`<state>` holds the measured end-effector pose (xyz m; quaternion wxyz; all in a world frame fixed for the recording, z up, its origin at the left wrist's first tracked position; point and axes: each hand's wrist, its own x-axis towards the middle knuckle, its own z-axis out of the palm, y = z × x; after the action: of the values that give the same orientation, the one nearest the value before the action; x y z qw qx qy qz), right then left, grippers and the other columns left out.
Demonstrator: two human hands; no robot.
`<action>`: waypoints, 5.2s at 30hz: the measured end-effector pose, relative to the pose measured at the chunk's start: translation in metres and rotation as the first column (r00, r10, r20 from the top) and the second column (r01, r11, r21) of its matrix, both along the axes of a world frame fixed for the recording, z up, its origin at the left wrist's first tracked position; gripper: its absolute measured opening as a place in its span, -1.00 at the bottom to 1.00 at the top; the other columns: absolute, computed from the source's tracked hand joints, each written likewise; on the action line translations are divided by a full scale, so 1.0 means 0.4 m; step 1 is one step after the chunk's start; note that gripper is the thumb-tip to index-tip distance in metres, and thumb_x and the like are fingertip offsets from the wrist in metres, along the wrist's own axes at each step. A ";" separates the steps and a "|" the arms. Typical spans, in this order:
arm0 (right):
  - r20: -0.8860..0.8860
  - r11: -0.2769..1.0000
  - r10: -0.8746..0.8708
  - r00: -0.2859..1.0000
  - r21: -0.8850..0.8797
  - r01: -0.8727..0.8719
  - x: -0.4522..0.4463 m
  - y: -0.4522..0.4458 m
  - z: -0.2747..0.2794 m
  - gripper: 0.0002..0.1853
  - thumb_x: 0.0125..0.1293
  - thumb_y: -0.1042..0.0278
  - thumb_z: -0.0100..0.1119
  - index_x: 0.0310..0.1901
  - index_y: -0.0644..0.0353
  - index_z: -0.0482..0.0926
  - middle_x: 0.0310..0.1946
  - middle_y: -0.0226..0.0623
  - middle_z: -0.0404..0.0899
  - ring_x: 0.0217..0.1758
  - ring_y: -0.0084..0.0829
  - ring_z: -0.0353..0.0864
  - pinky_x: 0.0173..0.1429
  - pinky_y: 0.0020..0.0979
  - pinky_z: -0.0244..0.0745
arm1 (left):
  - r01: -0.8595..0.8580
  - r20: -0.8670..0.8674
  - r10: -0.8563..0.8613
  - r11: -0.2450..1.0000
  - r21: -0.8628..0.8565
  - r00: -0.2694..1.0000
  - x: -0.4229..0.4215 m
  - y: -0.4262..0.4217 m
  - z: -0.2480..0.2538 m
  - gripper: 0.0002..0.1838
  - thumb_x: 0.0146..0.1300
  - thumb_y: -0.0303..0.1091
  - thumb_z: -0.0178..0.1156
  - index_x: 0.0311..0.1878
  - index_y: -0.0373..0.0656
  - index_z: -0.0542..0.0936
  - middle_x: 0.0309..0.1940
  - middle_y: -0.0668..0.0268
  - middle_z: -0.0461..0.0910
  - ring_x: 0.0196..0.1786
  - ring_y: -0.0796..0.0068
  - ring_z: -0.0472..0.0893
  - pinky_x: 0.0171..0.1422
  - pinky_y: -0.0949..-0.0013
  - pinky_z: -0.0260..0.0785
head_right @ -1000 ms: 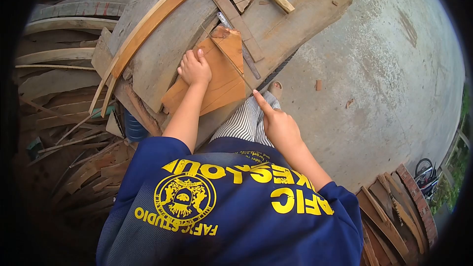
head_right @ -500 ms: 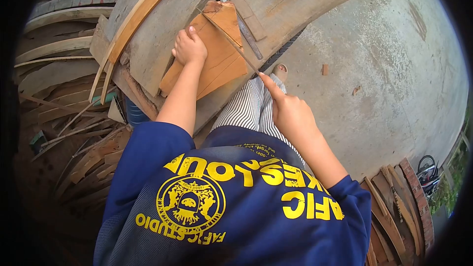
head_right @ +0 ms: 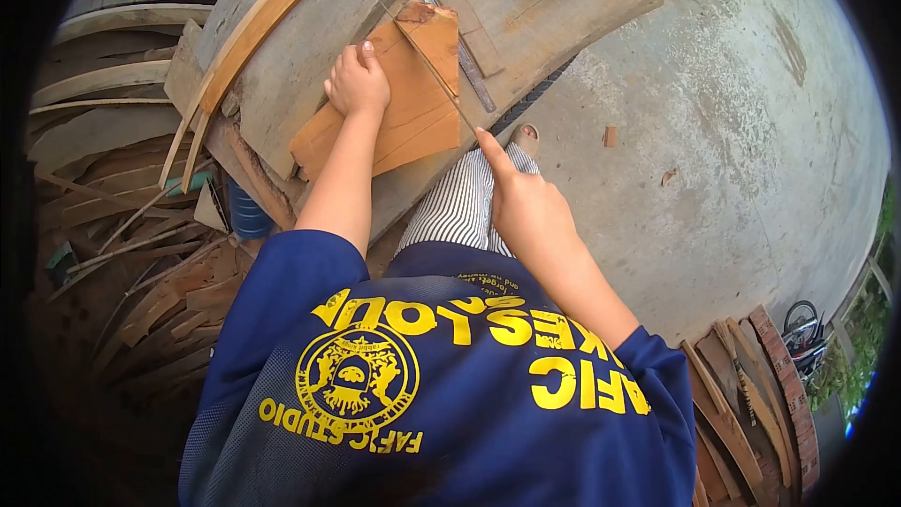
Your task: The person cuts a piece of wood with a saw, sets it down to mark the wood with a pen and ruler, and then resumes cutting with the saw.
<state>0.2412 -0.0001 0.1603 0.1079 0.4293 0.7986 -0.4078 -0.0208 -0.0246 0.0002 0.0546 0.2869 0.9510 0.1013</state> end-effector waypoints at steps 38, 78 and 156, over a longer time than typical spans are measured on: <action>-0.030 0.990 -0.123 0.992 -0.074 0.120 0.215 -0.023 0.044 -0.46 0.29 0.49 -0.01 0.30 -0.18 0.33 -0.51 0.07 0.56 -0.45 0.04 0.59 -0.32 -0.11 0.48 | -0.018 -0.116 0.019 1.000 0.006 0.993 0.011 0.004 -0.011 -0.46 0.31 0.18 -0.08 -0.13 -0.17 0.54 -0.10 0.11 0.60 0.05 0.13 0.52 0.21 0.09 0.19; -0.008 0.999 0.033 0.999 0.035 -0.033 -0.032 0.058 -0.021 -0.48 0.27 0.49 -0.07 0.29 -0.01 0.31 -0.49 0.16 0.58 -0.38 0.12 0.60 -0.29 0.01 0.50 | -0.142 0.080 0.137 0.988 0.066 0.987 0.022 0.005 0.015 -0.33 0.21 0.34 -0.02 -0.01 -0.11 0.60 -0.05 0.19 0.63 0.09 0.25 0.54 0.25 0.21 0.16; -0.315 0.984 -0.030 0.948 0.158 0.084 0.328 -0.182 -0.406 -0.32 0.12 0.63 0.03 0.33 -0.08 0.30 -0.58 -0.10 0.53 -0.56 -0.11 0.58 -0.43 -0.14 0.53 | 0.020 0.001 -0.020 0.999 -0.025 1.000 -0.021 0.026 -0.020 -0.52 0.44 -0.11 -0.35 -0.01 -0.13 0.56 -0.02 0.17 0.60 0.12 0.18 0.50 0.28 0.06 0.13</action>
<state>0.3723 -0.0728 -0.0022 -0.0682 0.3901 0.8246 -0.4040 -0.0290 -0.0142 -0.0079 0.0595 0.2955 0.9493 0.0890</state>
